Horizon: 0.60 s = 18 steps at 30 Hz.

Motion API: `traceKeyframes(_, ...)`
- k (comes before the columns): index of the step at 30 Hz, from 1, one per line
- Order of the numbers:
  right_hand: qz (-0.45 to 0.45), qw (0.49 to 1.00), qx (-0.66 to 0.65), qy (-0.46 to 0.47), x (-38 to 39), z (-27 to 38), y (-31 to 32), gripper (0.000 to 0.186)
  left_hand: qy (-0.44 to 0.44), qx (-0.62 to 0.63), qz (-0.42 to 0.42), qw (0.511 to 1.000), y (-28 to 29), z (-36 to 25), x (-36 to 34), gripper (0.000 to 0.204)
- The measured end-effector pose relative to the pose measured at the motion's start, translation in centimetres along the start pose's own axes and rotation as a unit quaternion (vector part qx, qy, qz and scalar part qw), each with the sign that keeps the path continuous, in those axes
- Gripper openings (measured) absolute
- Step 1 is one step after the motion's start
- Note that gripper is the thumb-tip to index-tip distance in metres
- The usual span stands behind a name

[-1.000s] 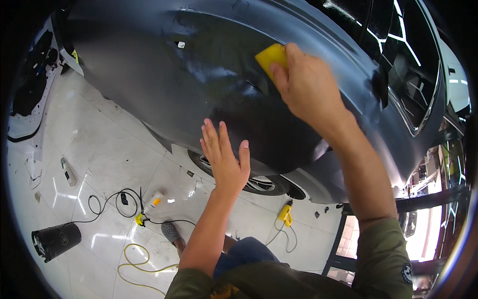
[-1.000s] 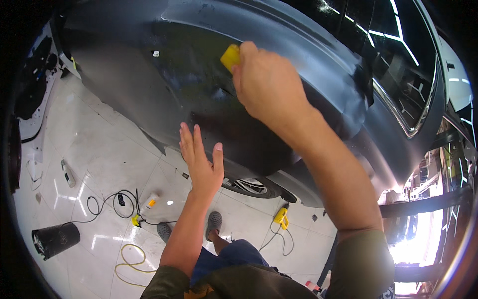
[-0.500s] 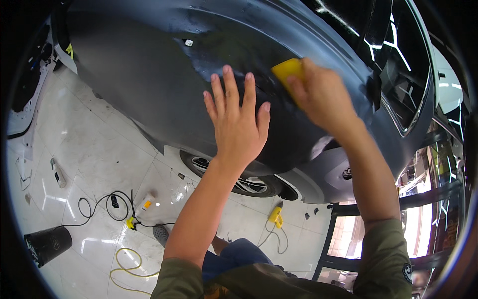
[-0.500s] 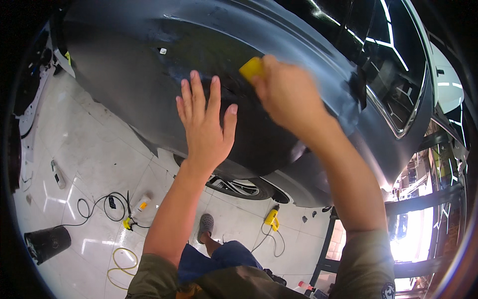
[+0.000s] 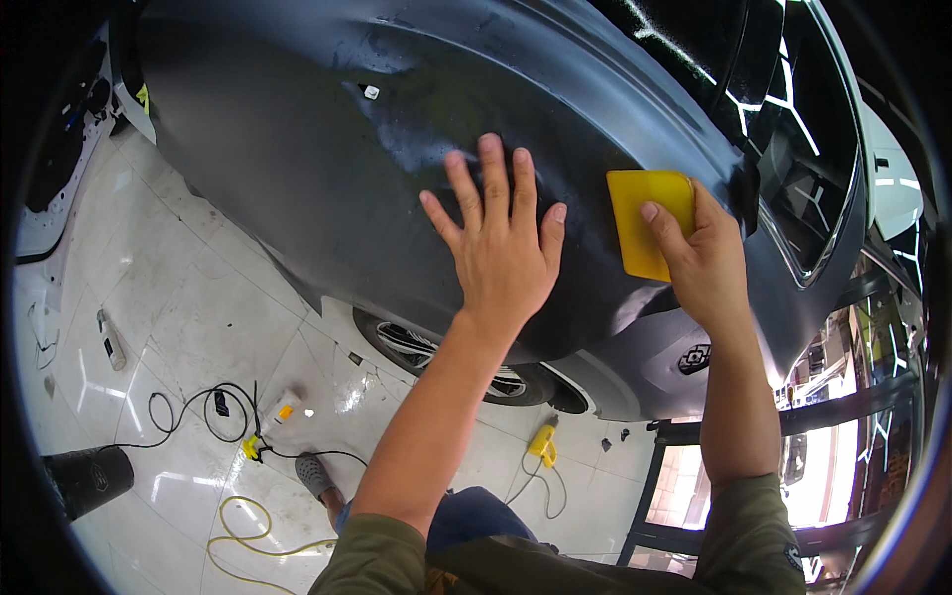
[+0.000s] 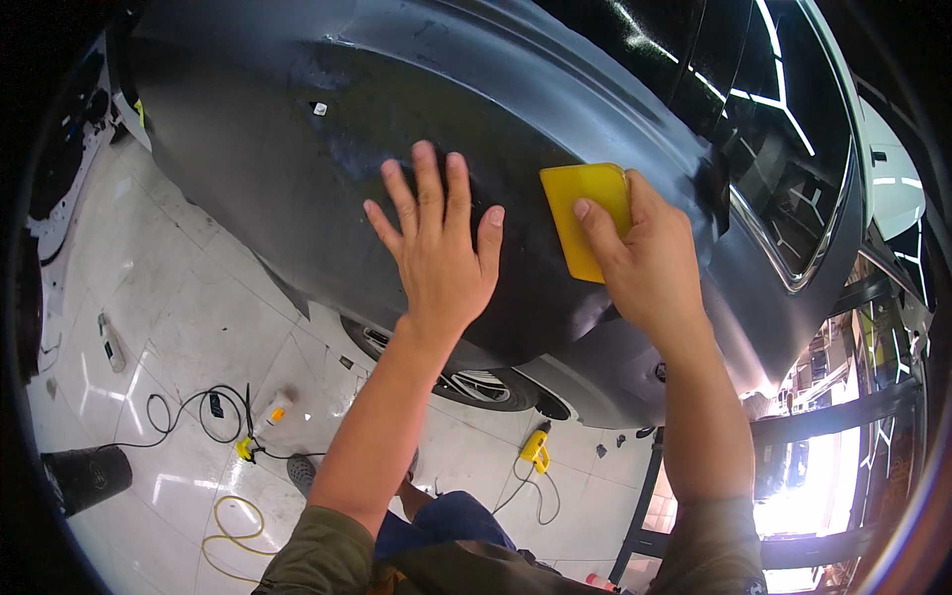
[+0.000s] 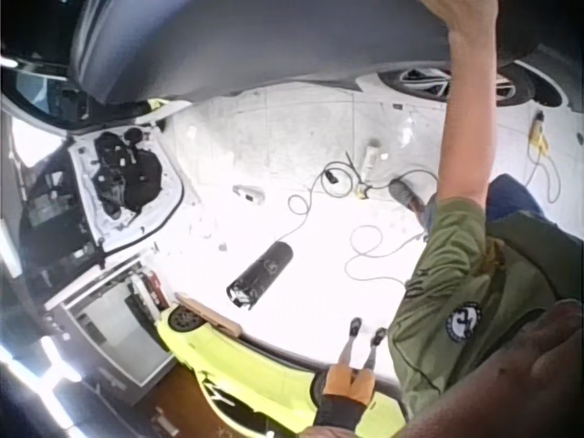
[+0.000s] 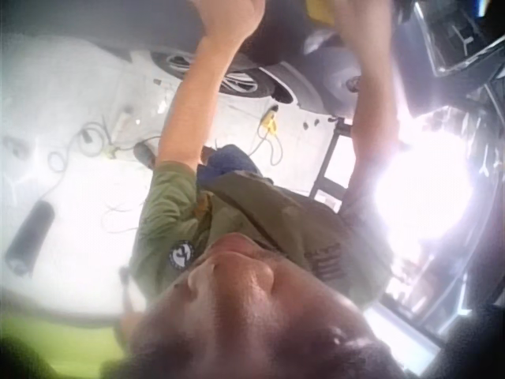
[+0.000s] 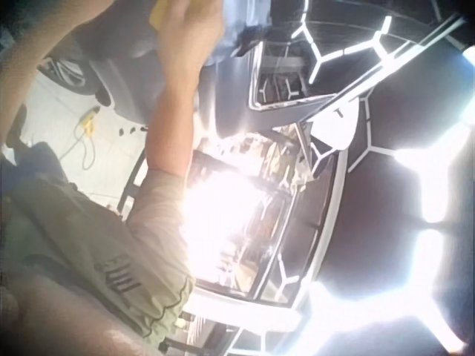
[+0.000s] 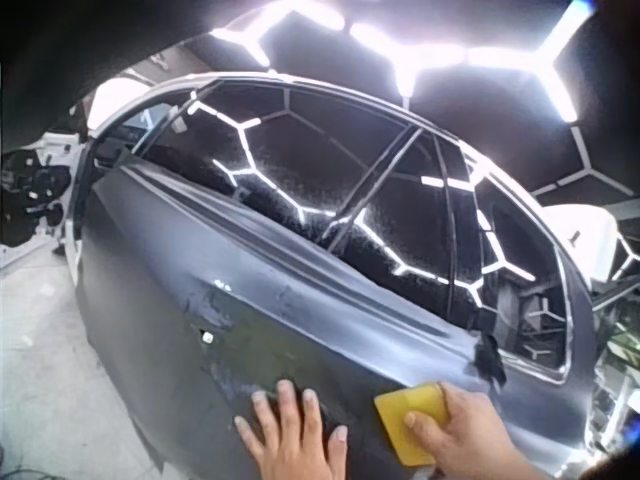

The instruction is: The person applies a matte vinyl wrap to a car's rear bumper. They use a squeegee to smooth the film, a heat gun to stretch and conform it to curves, and a knife to trim excess material around the edges.

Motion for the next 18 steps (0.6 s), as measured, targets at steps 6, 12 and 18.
traceKeyframes(6, 0.019, 0.973, 0.124, 0.192, -6.0, 3.2, -0.2, 0.031, -0.059, -0.024, 0.032, 0.997, -0.2, 0.1, 1.0, 0.051)
traceKeyframes(12, 0.091, 0.931, 0.209, 0.285, -9.0, 5.3, -3.1, 0.021, -0.107, -0.025, 0.036, 0.993, 0.2, 0.0, 2.1, 0.045)
traceKeyframes(18, 0.164, 0.914, 0.265, 0.258, -5.9, 4.5, -3.2, 0.019, -0.152, -0.031, 0.065, 0.986, 1.2, 1.1, 2.9, 0.047)
Point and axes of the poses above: each hand's wrist, its own x-axis away from the middle knuckle, its own y-axis out of the back of the hand, z = x × y, the point moved 1 cm from there along -x, towards the middle knuckle
